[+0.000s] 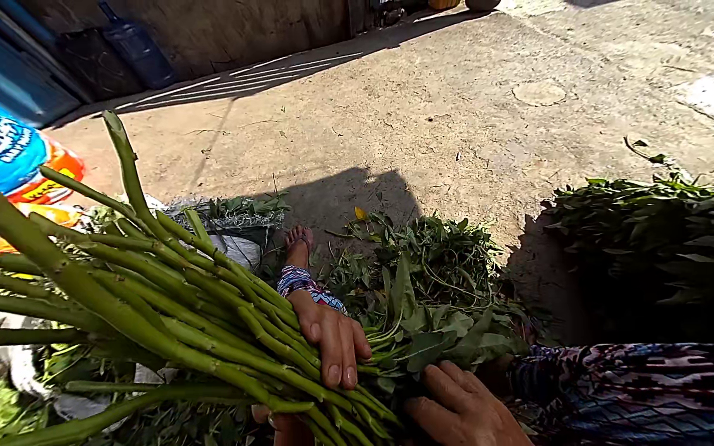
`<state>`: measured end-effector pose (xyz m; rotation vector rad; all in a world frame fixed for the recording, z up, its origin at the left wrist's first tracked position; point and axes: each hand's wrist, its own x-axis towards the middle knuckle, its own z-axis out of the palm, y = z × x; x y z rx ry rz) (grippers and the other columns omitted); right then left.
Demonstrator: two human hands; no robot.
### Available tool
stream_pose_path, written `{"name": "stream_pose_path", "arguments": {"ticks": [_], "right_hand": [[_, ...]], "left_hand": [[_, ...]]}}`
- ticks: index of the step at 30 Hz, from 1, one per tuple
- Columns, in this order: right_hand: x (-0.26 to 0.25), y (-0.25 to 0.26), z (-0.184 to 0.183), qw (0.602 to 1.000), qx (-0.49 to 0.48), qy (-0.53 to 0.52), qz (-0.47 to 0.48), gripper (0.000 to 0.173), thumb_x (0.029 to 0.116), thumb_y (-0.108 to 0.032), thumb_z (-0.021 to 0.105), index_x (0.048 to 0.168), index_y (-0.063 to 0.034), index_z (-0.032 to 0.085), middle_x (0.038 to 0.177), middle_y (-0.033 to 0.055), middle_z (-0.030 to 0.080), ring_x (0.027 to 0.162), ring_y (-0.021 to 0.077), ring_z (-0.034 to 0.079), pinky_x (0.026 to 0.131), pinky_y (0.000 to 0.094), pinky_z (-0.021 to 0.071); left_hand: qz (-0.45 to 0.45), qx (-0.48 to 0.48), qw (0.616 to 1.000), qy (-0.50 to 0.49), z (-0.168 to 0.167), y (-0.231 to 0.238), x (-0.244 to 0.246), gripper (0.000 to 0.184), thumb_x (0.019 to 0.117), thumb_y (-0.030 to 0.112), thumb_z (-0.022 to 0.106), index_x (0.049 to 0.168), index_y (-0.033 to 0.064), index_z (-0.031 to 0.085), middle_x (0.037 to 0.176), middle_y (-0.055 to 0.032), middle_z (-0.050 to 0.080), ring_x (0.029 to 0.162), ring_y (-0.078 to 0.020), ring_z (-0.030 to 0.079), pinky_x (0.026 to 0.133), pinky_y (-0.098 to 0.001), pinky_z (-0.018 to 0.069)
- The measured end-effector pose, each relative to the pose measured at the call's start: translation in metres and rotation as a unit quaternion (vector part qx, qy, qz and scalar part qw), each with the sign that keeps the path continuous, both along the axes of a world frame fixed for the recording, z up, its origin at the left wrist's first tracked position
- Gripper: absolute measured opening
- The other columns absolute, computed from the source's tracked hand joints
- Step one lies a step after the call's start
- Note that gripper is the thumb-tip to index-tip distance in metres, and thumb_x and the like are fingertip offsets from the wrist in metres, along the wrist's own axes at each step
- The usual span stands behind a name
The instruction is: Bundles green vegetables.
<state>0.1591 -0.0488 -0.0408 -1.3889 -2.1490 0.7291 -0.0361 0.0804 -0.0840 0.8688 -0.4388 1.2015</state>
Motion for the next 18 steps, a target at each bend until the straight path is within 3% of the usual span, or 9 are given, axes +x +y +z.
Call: {"name": "stream_pose_path", "arguments": {"ticks": [3, 6, 9, 11, 14, 16, 18], "right_hand": [[0.007, -0.003, 0.019, 0.998, 0.013, -0.053, 0.019, 0.021, 0.0972, -0.026, 0.064, 0.096, -0.006, 0.07, 0.095, 0.0163, 0.067, 0.091, 0.0356, 0.064, 0.071, 0.0485, 0.0503], [0.007, -0.011, 0.036, 0.977, 0.138, -0.163, -0.017, 0.016, 0.0973, -0.024, 0.06, 0.1, -0.0115, 0.07, 0.099, 0.0111, 0.07, 0.09, 0.0293, 0.063, 0.077, 0.0422, 0.0477], [0.003, -0.011, 0.027, 0.964, 0.174, -0.201, -0.032, 0.026, 0.0998, -0.024, 0.059, 0.118, -0.0106, 0.072, 0.112, 0.01, 0.072, 0.1, 0.0283, 0.065, 0.085, 0.0404, 0.05], [0.0, -0.012, 0.012, 0.955, 0.186, -0.225, -0.047, 0.029, 0.1013, -0.026, 0.056, 0.121, -0.0111, 0.072, 0.114, 0.0089, 0.072, 0.103, 0.0272, 0.066, 0.087, 0.0394, 0.0515], [-0.005, -0.017, -0.003, 0.93, 0.215, -0.288, -0.074, 0.031, 0.104, -0.026, 0.052, 0.122, -0.0126, 0.074, 0.123, 0.0071, 0.073, 0.112, 0.0246, 0.066, 0.092, 0.0387, 0.0487], [-0.009, -0.017, -0.006, 0.946, 0.171, -0.265, -0.07, 0.031, 0.1038, -0.024, 0.051, 0.12, -0.0094, 0.074, 0.121, 0.0099, 0.074, 0.11, 0.0257, 0.069, 0.091, 0.0397, 0.0514], [-0.006, -0.01, -0.005, 0.993, 0.017, -0.114, -0.012, 0.033, 0.1051, -0.021, 0.051, 0.123, -0.0003, 0.07, 0.117, 0.0204, 0.07, 0.105, 0.0327, 0.069, 0.086, 0.0443, 0.0568]], "left_hand": [[-0.038, 0.012, 0.999, -0.01, -0.004, 0.001, 0.003, 0.051, 0.0881, 0.028, 0.078, 0.128, 0.0022, 0.06, 0.1, -0.0122, 0.074, 0.09, -0.0276, 0.074, 0.09, -0.0496, 0.0594], [-0.011, -0.009, 1.0, -0.013, 0.003, -0.005, 0.005, 0.055, 0.0832, 0.031, 0.083, 0.125, 0.0015, 0.061, 0.095, -0.0119, 0.073, 0.084, -0.0268, 0.074, 0.086, -0.0488, 0.0601], [0.009, -0.005, 1.0, -0.014, 0.007, -0.004, 0.006, 0.058, 0.0809, 0.032, 0.085, 0.124, 0.0018, 0.06, 0.092, -0.0114, 0.072, 0.081, -0.0261, 0.073, 0.084, -0.0477, 0.0605], [0.018, -0.008, 1.0, -0.023, 0.008, -0.004, 0.009, 0.057, 0.0801, 0.03, 0.085, 0.122, 0.0011, 0.061, 0.091, -0.0118, 0.072, 0.079, -0.0259, 0.073, 0.082, -0.0466, 0.0607], [-0.011, 0.018, 1.0, -0.006, -0.001, 0.003, 0.006, 0.057, 0.0844, 0.026, 0.082, 0.131, 0.0035, 0.059, 0.101, -0.0128, 0.074, 0.091, -0.0272, 0.075, 0.091, -0.0479, 0.0598], [0.002, 0.007, 1.0, 0.002, -0.006, 0.0, 0.006, 0.058, 0.0846, 0.031, 0.081, 0.131, 0.0048, 0.058, 0.101, -0.0119, 0.074, 0.09, -0.0271, 0.074, 0.09, -0.0478, 0.0593], [0.006, -0.012, 1.0, 0.008, -0.007, -0.003, 0.008, 0.06, 0.0834, 0.032, 0.082, 0.131, 0.0048, 0.058, 0.099, -0.0111, 0.073, 0.089, -0.0264, 0.073, 0.09, -0.0472, 0.0591]]}}
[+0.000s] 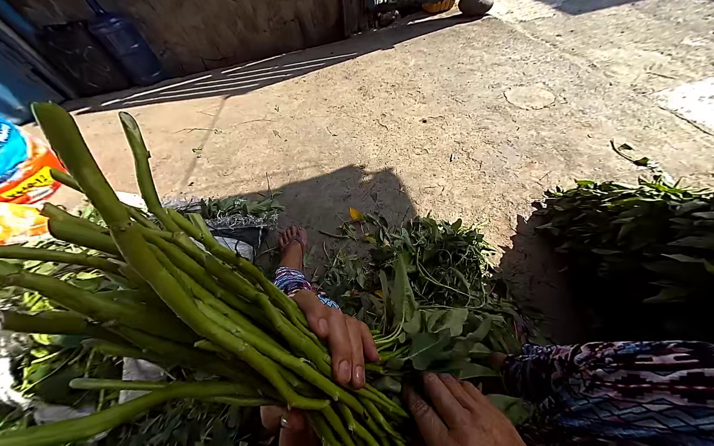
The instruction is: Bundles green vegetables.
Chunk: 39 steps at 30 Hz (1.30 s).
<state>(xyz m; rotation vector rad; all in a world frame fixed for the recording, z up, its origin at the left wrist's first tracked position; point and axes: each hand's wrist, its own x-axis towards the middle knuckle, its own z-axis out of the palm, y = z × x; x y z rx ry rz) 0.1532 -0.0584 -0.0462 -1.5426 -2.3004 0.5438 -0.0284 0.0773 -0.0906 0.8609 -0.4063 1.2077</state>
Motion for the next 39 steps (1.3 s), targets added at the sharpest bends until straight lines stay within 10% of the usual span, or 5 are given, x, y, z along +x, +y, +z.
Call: {"name": "stream_pose_path", "arguments": {"ticks": [7, 13, 19, 25, 39], "right_hand": [[0.031, 0.042, -0.108, 0.561, -0.482, 0.669, 0.078, 0.025, 0.0965, -0.037, 0.069, 0.111, -0.0179, 0.074, 0.113, -0.0008, 0.073, 0.104, 0.009, 0.068, 0.092, 0.0296, 0.0551], [0.062, 0.078, -0.08, 0.669, -0.465, 0.58, 0.009, 0.025, 0.102, -0.03, 0.06, 0.111, -0.0111, 0.074, 0.105, 0.0048, 0.076, 0.098, 0.0161, 0.072, 0.09, 0.037, 0.0592], [0.086, 0.086, 0.011, 0.977, -0.05, 0.185, -0.09, 0.037, 0.0977, -0.054, 0.057, 0.119, -0.0285, 0.072, 0.113, -0.0128, 0.069, 0.107, 0.004, 0.064, 0.09, 0.0318, 0.0566], [0.003, 0.063, -0.005, 0.996, 0.033, 0.046, 0.075, 0.119, 0.079, -0.097, 0.031, 0.146, -0.0001, 0.05, 0.133, 0.0197, 0.064, 0.128, 0.0362, 0.059, 0.111, 0.0616, 0.0401], [0.015, 0.077, 0.038, 0.992, 0.107, -0.004, 0.07, 0.077, 0.0955, -0.075, 0.044, 0.136, -0.0121, 0.062, 0.133, 0.0125, 0.065, 0.127, 0.0324, 0.059, 0.102, 0.0528, 0.0491]], "left_hand": [[-0.022, -0.081, 0.996, -0.008, -0.003, 0.0, -0.006, 0.062, 0.0733, 0.027, 0.089, 0.121, 0.0007, 0.061, 0.089, -0.0148, 0.071, 0.082, -0.0306, 0.072, 0.085, -0.0489, 0.0589], [0.013, -0.057, 0.998, 0.002, -0.003, 0.002, -0.019, 0.06, 0.0756, 0.028, 0.089, 0.122, 0.0017, 0.061, 0.091, -0.0138, 0.072, 0.082, -0.0281, 0.072, 0.083, -0.0453, 0.0594], [0.022, -0.054, 0.998, -0.012, 0.004, 0.004, -0.024, 0.06, 0.0737, 0.026, 0.089, 0.121, 0.0015, 0.063, 0.091, -0.0133, 0.072, 0.081, -0.027, 0.072, 0.082, -0.0443, 0.0591], [0.012, -0.033, 0.999, -0.021, 0.008, 0.004, -0.015, 0.061, 0.0734, 0.028, 0.09, 0.122, 0.0017, 0.063, 0.09, -0.0138, 0.073, 0.081, -0.0276, 0.072, 0.082, -0.0456, 0.0594], [0.106, -0.061, 0.992, 0.021, -0.009, 0.01, -0.031, 0.06, 0.0767, 0.031, 0.087, 0.125, 0.0055, 0.062, 0.094, -0.0122, 0.073, 0.088, -0.0278, 0.072, 0.09, -0.047, 0.0577]]}}
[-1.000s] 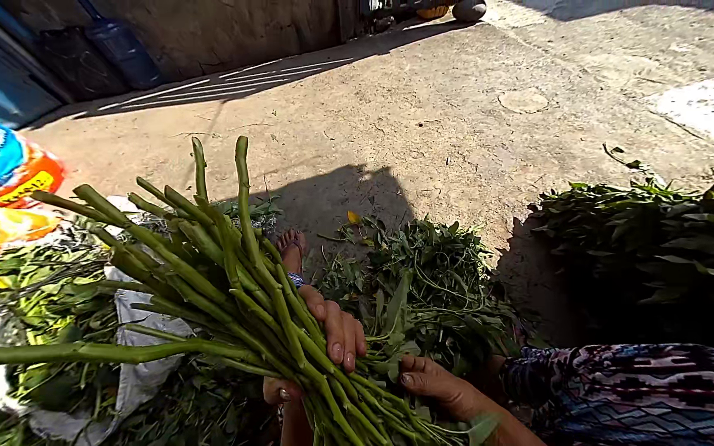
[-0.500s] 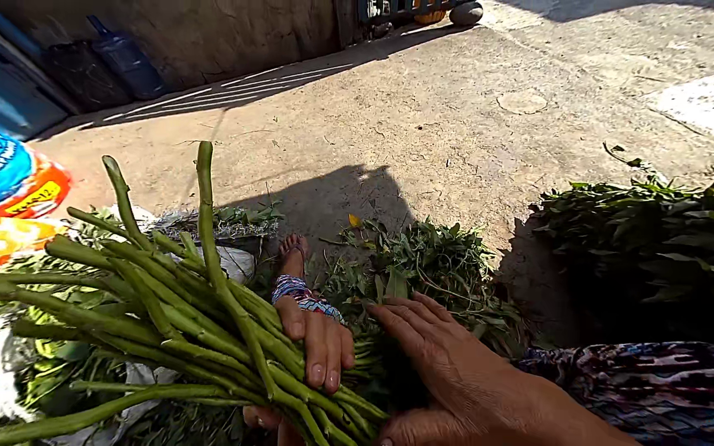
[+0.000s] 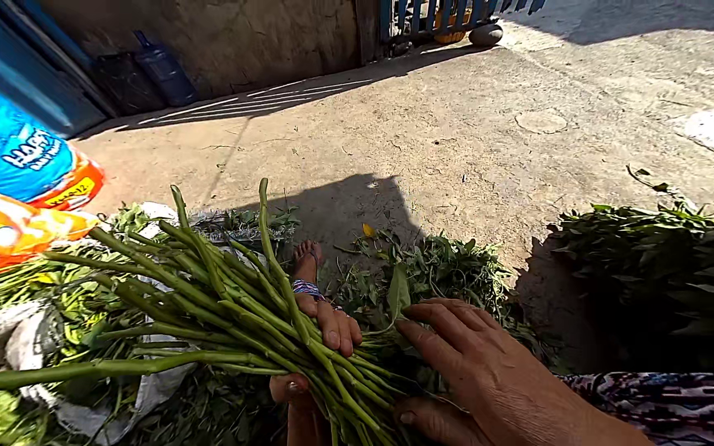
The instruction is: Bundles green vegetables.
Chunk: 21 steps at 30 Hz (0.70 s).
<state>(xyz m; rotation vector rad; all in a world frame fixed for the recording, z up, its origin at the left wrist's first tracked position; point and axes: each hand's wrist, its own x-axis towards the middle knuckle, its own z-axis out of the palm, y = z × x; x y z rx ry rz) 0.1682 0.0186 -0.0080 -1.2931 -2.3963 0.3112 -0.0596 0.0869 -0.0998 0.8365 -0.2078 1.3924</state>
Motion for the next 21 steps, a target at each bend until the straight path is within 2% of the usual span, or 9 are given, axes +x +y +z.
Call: {"name": "stream_pose_path", "arguments": {"ticks": [2, 4, 5, 7, 10, 13, 17, 19, 21], "right_hand": [[-0.01, -0.022, 0.023, 0.995, -0.099, 0.016, 0.006, 0.069, 0.1031, -0.057, 0.049, 0.143, -0.0017, 0.055, 0.141, 0.0226, 0.059, 0.13, 0.04, 0.057, 0.104, 0.0547, 0.0488], [-0.028, -0.033, 0.015, 0.986, -0.156, 0.052, -0.004, 0.081, 0.1027, -0.062, 0.045, 0.152, 0.0016, 0.044, 0.152, 0.0268, 0.048, 0.139, 0.0429, 0.05, 0.112, 0.0575, 0.0426], [-0.037, -0.034, 0.0, 0.989, -0.132, 0.067, -0.024, 0.089, 0.0996, -0.069, 0.043, 0.154, 0.0012, 0.042, 0.155, 0.0258, 0.046, 0.141, 0.0414, 0.048, 0.115, 0.0586, 0.0396], [-0.045, -0.018, -0.042, 0.994, 0.003, 0.104, -0.037, 0.096, 0.0955, -0.078, 0.038, 0.153, -0.0008, 0.045, 0.154, 0.0207, 0.049, 0.143, 0.0332, 0.048, 0.117, 0.0576, 0.0379], [-0.035, 0.033, -0.081, 0.975, 0.164, 0.142, 0.054, 0.09, 0.0997, -0.074, 0.03, 0.153, -0.0029, 0.044, 0.155, 0.0179, 0.05, 0.146, 0.0286, 0.045, 0.121, 0.052, 0.0363], [-0.033, 0.075, -0.073, 0.959, 0.232, 0.135, 0.09, 0.087, 0.0993, -0.075, 0.028, 0.157, -0.012, 0.041, 0.161, 0.0157, 0.042, 0.152, 0.0297, 0.036, 0.123, 0.0535, 0.0328], [-0.062, 0.107, -0.036, 0.935, 0.301, 0.165, 0.09, 0.087, 0.0974, -0.078, 0.028, 0.157, -0.0162, 0.043, 0.163, 0.0203, 0.036, 0.152, 0.0356, 0.033, 0.123, 0.0564, 0.0304], [-0.08, 0.11, -0.03, 0.935, 0.291, 0.18, 0.09, 0.079, 0.1011, -0.072, 0.027, 0.158, -0.0199, 0.042, 0.165, 0.0182, 0.033, 0.154, 0.0353, 0.03, 0.124, 0.0588, 0.0274], [-0.095, 0.098, -0.035, 0.944, 0.231, 0.214, 0.1, 0.075, 0.103, -0.069, 0.024, 0.159, -0.0221, 0.04, 0.166, 0.0139, 0.032, 0.155, 0.0322, 0.027, 0.123, 0.0597, 0.0258]], "left_hand": [[0.029, 0.0, 0.999, 0.022, 0.001, 0.0, -0.001, 0.057, 0.0793, 0.033, 0.085, 0.125, 0.007, 0.063, 0.097, -0.0109, 0.073, 0.092, -0.0268, 0.072, 0.093, -0.0461, 0.0567], [0.057, -0.014, 0.998, 0.038, 0.002, -0.001, 0.001, 0.056, 0.0816, 0.034, 0.082, 0.127, 0.0075, 0.063, 0.099, -0.011, 0.074, 0.095, -0.0269, 0.072, 0.096, -0.0458, 0.0558], [0.069, -0.025, 0.996, 0.043, 0.003, -0.002, 0.003, 0.053, 0.0827, 0.032, 0.081, 0.127, 0.0073, 0.064, 0.1, -0.0117, 0.074, 0.097, -0.0274, 0.072, 0.096, -0.0457, 0.0556], [0.105, -0.054, 0.992, 0.052, 0.005, -0.004, 0.008, 0.05, 0.0843, 0.032, 0.078, 0.125, 0.0068, 0.066, 0.102, -0.0123, 0.074, 0.098, -0.0267, 0.072, 0.095, -0.0438, 0.0569], [0.169, -0.1, 0.979, 0.055, 0.012, -0.006, 0.012, 0.049, 0.0822, 0.028, 0.08, 0.124, 0.0053, 0.069, 0.108, -0.0138, 0.075, 0.101, -0.0246, 0.073, 0.092, -0.0394, 0.0589], [0.198, -0.095, 0.973, 0.067, 0.038, 0.01, 0.007, 0.055, 0.0757, 0.021, 0.083, 0.125, 0.0039, 0.067, 0.111, -0.0137, 0.072, 0.102, -0.0238, 0.072, 0.09, -0.0398, 0.0593], [0.223, 0.026, 0.963, 0.148, 0.094, 0.034, -0.023, 0.054, 0.077, 0.026, 0.085, 0.123, 0.0072, 0.065, 0.109, -0.0097, 0.07, 0.101, -0.0223, 0.07, 0.089, -0.0385, 0.059], [0.268, 0.093, 0.928, 0.24, 0.113, 0.034, -0.047, 0.045, 0.0787, 0.026, 0.085, 0.117, 0.011, 0.069, 0.107, -0.0049, 0.072, 0.099, -0.0164, 0.07, 0.088, -0.0338, 0.0586], [0.315, 0.152, 0.862, 0.368, 0.119, 0.023, -0.071, 0.032, 0.085, 0.026, 0.082, 0.116, 0.0206, 0.073, 0.108, 0.0082, 0.075, 0.1, -0.0021, 0.07, 0.088, -0.0219, 0.0576]]}}
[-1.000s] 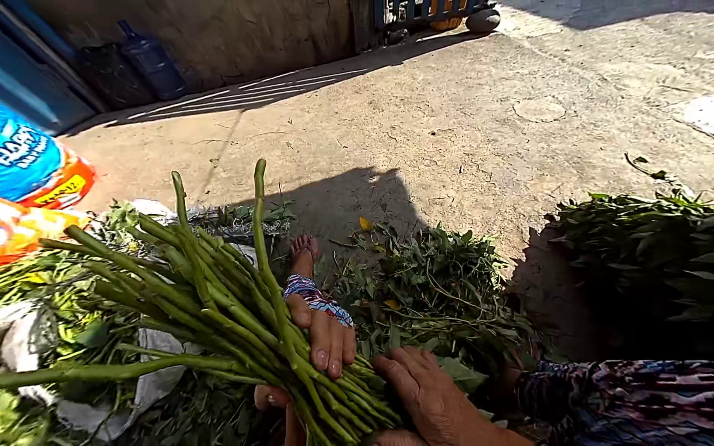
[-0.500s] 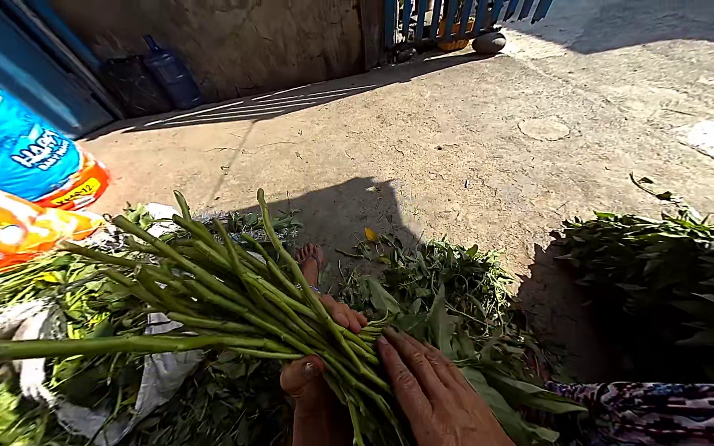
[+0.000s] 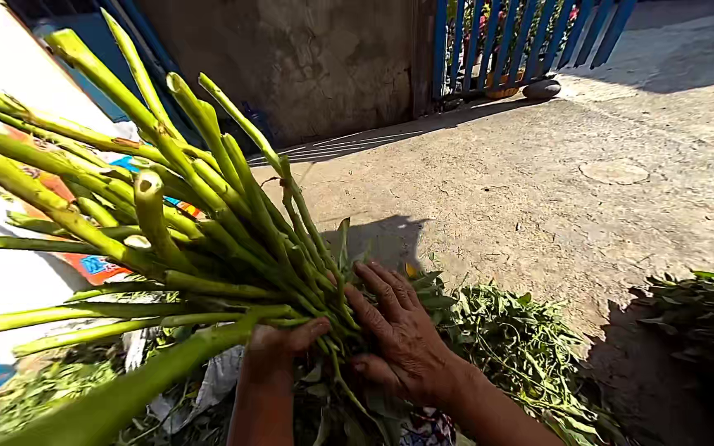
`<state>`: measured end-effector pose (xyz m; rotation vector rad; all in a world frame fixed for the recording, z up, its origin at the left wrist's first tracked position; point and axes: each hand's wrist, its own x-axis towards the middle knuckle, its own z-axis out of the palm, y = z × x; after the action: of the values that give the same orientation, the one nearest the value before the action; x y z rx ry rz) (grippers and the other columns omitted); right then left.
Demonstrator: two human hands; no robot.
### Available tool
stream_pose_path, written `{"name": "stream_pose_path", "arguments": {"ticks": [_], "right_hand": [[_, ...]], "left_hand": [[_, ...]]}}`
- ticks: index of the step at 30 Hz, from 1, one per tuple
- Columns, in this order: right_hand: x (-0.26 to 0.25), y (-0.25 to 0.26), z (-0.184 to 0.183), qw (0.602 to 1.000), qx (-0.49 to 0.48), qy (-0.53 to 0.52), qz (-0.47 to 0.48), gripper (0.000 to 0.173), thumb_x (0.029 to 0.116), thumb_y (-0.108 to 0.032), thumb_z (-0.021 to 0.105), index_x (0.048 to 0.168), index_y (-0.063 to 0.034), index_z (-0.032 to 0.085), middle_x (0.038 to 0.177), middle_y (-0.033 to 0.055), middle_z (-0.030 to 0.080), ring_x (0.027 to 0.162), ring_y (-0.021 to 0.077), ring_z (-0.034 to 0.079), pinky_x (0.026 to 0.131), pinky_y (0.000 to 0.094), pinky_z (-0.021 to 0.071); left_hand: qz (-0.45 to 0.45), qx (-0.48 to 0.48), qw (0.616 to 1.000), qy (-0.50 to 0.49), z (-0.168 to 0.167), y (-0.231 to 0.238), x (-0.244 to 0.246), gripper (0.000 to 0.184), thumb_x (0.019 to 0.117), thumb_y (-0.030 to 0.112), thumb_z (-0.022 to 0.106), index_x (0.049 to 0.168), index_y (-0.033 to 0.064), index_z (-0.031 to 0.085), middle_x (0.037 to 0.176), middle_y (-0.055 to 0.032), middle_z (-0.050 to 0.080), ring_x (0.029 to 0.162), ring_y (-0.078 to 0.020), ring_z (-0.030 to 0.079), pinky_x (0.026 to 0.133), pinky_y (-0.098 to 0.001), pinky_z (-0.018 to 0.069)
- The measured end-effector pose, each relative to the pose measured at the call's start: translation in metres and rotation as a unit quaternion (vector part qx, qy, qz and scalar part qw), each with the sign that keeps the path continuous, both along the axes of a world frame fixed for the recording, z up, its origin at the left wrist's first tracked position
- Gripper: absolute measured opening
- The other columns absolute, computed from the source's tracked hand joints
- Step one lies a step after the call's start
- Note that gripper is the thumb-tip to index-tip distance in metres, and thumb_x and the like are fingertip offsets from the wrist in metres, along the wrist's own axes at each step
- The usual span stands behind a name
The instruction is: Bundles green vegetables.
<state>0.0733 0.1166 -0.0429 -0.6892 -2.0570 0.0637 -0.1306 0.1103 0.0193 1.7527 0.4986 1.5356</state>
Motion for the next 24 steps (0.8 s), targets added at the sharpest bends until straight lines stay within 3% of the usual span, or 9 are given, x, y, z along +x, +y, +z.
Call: {"name": "stream_pose_path", "arguments": {"ticks": [2, 5, 8, 11, 14, 17, 20, 22, 24], "right_hand": [[-0.014, -0.019, -0.015, 0.99, -0.095, 0.088, 0.051, 0.078, 0.104, -0.065, 0.032, 0.155, -0.0082, 0.043, 0.161, 0.0168, 0.04, 0.151, 0.0295, 0.035, 0.123, 0.054, 0.0318], [-0.026, -0.052, -0.042, 0.903, -0.312, 0.254, 0.151, 0.095, 0.0958, -0.048, 0.061, 0.156, 0.0134, 0.02, 0.155, 0.0281, 0.041, 0.146, 0.0227, 0.043, 0.122, 0.0393, 0.0364], [-0.03, -0.062, -0.058, 0.79, -0.456, 0.362, 0.192, 0.095, 0.0821, -0.024, 0.073, 0.155, 0.0094, 0.022, 0.146, 0.0211, 0.051, 0.133, 0.0161, 0.055, 0.112, 0.0325, 0.0479], [-0.038, -0.068, -0.064, 0.839, -0.43, 0.311, 0.124, 0.1, 0.0802, -0.032, 0.075, 0.157, 0.0078, 0.024, 0.153, 0.0239, 0.043, 0.143, 0.0231, 0.044, 0.12, 0.0399, 0.038], [-0.039, -0.062, -0.055, 0.889, -0.379, 0.247, 0.071, 0.103, 0.0846, -0.048, 0.075, 0.157, 0.0053, 0.025, 0.152, 0.0234, 0.046, 0.142, 0.027, 0.045, 0.12, 0.0483, 0.037], [-0.025, -0.036, -0.033, 0.849, -0.435, 0.295, 0.055, 0.113, 0.0688, -0.045, 0.092, 0.155, -0.0075, 0.03, 0.131, 0.0075, 0.064, 0.119, 0.0118, 0.064, 0.101, 0.0344, 0.0568], [0.0, -0.018, -0.007, 0.809, -0.441, 0.389, -0.001, 0.121, 0.0504, -0.026, 0.101, 0.152, -0.0181, 0.037, 0.121, 0.003, 0.068, 0.107, 0.0126, 0.069, 0.089, 0.0341, 0.0627], [0.012, -0.02, 0.001, 0.808, -0.427, 0.404, -0.045, 0.132, 0.0457, -0.025, 0.102, 0.157, -0.0225, 0.031, 0.126, 0.0021, 0.066, 0.109, 0.0136, 0.068, 0.089, 0.0346, 0.0622], [0.026, -0.02, -0.002, 0.781, -0.436, 0.444, -0.049, 0.124, 0.0483, -0.02, 0.101, 0.154, -0.0211, 0.035, 0.123, 0.0039, 0.067, 0.108, 0.0162, 0.069, 0.089, 0.0365, 0.0626]], "left_hand": [[0.09, -0.02, 0.99, 0.107, -0.016, -0.016, -0.011, 0.032, 0.0827, 0.03, 0.084, 0.113, 0.0299, 0.074, 0.106, 0.0206, 0.074, 0.1, 0.0088, 0.067, 0.088, -0.0146, 0.0562], [0.042, -0.17, 0.983, 0.061, -0.07, -0.032, -0.001, 0.067, 0.065, 0.024, 0.096, 0.124, 0.0193, 0.064, 0.113, 0.0103, 0.074, 0.106, -0.003, 0.069, 0.094, -0.0271, 0.0594], [0.003, -0.256, 0.963, -0.08, -0.129, -0.032, 0.013, 0.084, 0.0593, 0.013, 0.096, 0.132, 0.0074, 0.054, 0.115, -0.0048, 0.073, 0.106, -0.016, 0.071, 0.094, -0.0383, 0.0606], [0.06, -0.36, 0.922, -0.127, -0.127, -0.033, 0.023, 0.08, 0.0549, 0.012, 0.094, 0.122, -0.0021, 0.053, 0.101, -0.0133, 0.073, 0.092, -0.0206, 0.074, 0.084, -0.0402, 0.0632], [0.05, -0.362, 0.924, -0.112, -0.116, -0.031, 0.023, 0.073, 0.0586, 0.015, 0.094, 0.119, -0.0008, 0.057, 0.097, -0.0103, 0.074, 0.089, -0.0172, 0.074, 0.083, -0.0373, 0.0632], [0.07, -0.363, 0.929, -0.019, -0.106, -0.035, 0.039, 0.079, 0.0608, 0.018, 0.093, 0.125, -0.0016, 0.052, 0.104, -0.0037, 0.072, 0.096, -0.0093, 0.071, 0.087, -0.0297, 0.0612], [0.034, -0.339, 0.939, 0.055, -0.095, -0.031, 0.068, 0.076, 0.0576, 0.003, 0.095, 0.124, -0.002, 0.058, 0.108, -0.0069, 0.074, 0.101, -0.015, 0.072, 0.092, -0.0351, 0.0618], [0.085, -0.326, 0.929, 0.152, -0.091, -0.026, 0.086, 0.082, 0.0558, 0.015, 0.098, 0.127, 0.0044, 0.059, 0.104, -0.003, 0.074, 0.098, -0.0122, 0.072, 0.089, -0.0356, 0.0624], [0.17, -0.313, 0.883, 0.306, -0.085, -0.028, 0.103, 0.099, 0.0556, 0.034, 0.094, 0.141, 0.0141, 0.048, 0.1, -0.0006, 0.073, 0.095, -0.0133, 0.071, 0.085, -0.0419, 0.0612]]}}
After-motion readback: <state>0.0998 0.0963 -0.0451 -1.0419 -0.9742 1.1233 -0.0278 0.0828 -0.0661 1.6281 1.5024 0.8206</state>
